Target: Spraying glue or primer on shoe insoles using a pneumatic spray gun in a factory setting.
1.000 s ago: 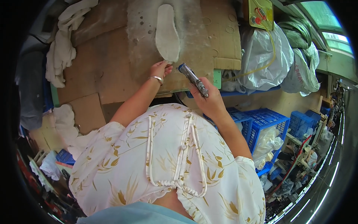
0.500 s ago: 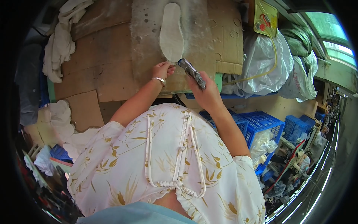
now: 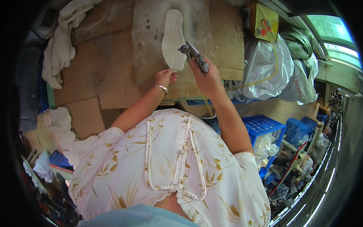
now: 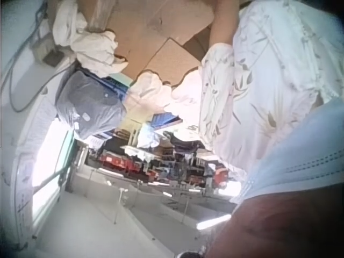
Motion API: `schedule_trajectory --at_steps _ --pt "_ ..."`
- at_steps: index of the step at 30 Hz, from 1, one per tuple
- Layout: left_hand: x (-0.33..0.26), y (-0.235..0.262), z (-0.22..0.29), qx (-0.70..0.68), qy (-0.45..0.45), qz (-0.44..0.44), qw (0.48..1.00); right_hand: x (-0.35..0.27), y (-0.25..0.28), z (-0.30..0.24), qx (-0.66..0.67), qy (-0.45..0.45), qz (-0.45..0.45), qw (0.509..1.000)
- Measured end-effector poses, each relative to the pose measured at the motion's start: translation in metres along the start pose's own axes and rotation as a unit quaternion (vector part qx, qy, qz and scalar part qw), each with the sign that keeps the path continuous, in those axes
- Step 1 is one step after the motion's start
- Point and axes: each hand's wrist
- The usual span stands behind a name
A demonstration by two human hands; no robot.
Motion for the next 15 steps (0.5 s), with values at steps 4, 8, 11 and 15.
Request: schedule_trajectory --at_steps 4,8,11,15 --pt "-0.001 -0.001 0.000 0.006 0.000 -0.003 1.000 0.020 -0.001 -0.003 -0.007 0.004 -0.006 1.000" --pt "-0.002 -0.002 0.002 0.011 0.004 0.004 1.000 0.038 -0.004 -0.015 -0.023 -0.005 0.001 1.000" --pt "-0.001 -0.001 0.001 0.010 0.000 0.001 1.000 0.050 -0.006 -0.030 -0.026 -0.050 0.004 0.998" --pt "-0.001 -0.002 0.001 0.013 0.004 0.006 1.000 0.069 -0.007 -0.033 -0.029 -0.041 0.012 0.999"
Point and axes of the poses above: each hand's wrist, its own x-axis towards the middle knuckle, its own y-axis out of the back of the hand, z = x × y, and after that the axes turned 6 degrees about x, right-handed
